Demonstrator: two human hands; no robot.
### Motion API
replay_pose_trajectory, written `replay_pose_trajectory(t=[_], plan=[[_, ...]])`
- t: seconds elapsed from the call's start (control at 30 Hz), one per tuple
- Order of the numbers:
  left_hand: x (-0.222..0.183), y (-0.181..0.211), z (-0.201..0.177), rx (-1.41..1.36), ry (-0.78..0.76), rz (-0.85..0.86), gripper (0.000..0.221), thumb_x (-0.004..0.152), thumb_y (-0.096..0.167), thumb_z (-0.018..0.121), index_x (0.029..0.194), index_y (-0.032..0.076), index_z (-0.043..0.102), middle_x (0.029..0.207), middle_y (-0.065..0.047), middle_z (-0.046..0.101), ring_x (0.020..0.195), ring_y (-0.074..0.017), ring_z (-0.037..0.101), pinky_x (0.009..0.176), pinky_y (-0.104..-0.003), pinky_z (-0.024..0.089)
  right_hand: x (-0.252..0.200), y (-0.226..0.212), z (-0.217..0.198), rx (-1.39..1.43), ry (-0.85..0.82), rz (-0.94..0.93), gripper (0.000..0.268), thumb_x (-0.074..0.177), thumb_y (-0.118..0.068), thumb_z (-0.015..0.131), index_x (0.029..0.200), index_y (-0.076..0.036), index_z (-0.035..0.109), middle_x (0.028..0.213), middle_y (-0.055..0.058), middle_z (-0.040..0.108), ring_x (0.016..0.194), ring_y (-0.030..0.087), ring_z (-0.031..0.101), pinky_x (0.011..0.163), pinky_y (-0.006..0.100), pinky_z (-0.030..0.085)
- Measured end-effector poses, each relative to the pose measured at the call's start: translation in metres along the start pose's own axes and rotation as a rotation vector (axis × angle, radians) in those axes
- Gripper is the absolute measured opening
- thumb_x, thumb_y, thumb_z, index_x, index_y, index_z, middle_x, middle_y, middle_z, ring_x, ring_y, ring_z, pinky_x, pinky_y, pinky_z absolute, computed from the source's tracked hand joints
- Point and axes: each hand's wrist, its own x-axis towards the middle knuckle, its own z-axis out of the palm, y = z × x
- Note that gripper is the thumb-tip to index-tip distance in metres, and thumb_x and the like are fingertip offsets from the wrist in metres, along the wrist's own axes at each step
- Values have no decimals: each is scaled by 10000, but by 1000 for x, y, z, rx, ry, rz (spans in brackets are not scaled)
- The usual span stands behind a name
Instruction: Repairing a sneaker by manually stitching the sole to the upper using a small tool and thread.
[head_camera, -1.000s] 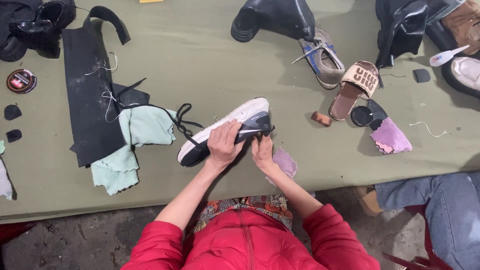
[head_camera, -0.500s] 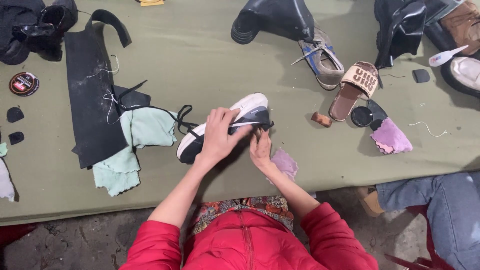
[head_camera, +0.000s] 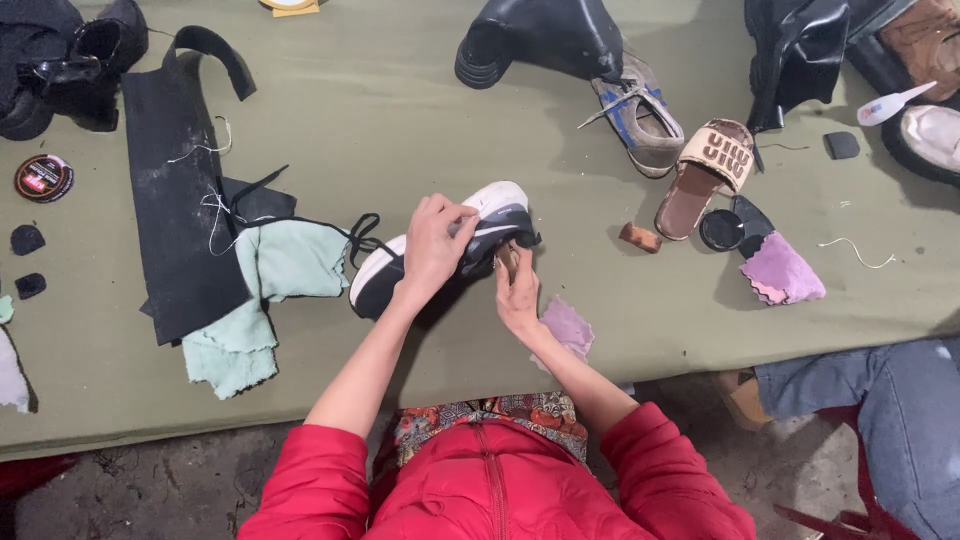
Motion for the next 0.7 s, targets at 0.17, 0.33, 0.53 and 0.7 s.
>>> replay_pose_trajectory(t=[0.17,0.33,0.53,0.7], plan=[[20,-18,10,113,-67,-42,33,915,226,767,935,202,776,858,13,606,918,-204,589,872,-369,459,19,-35,-4,-71,0,87,383,1024,-88,537,1397,-11,495,1212,226,682,1101,418,672,878,497,567],[24,-19,10,76,-94,-98,28,910,226,760,918,202,772,841,2,655,913,-223,618,858,-383,467,22,-36,-4,-102,2,115,371,1015,-88,538,1380,-34,497,1198,242,682,1072,456,666,862,537,559],[23,-10,8,95,-90,-131,54,966,200,681,958,171,726,851,-29,645,917,-244,632,862,-391,498,20,-31,-2,-107,6,138,386,1005,-77,559,1386,-59,499,1221,206,685,1086,429,675,899,510,554],[25,2,2,102,-102,-159,100,971,148,645,1069,158,659,930,-57,672,970,-277,650,878,-430,521,20,-35,-2,-105,4,146,374,1015,-81,558,1383,-57,496,1234,207,682,1091,439,667,892,520,557]])
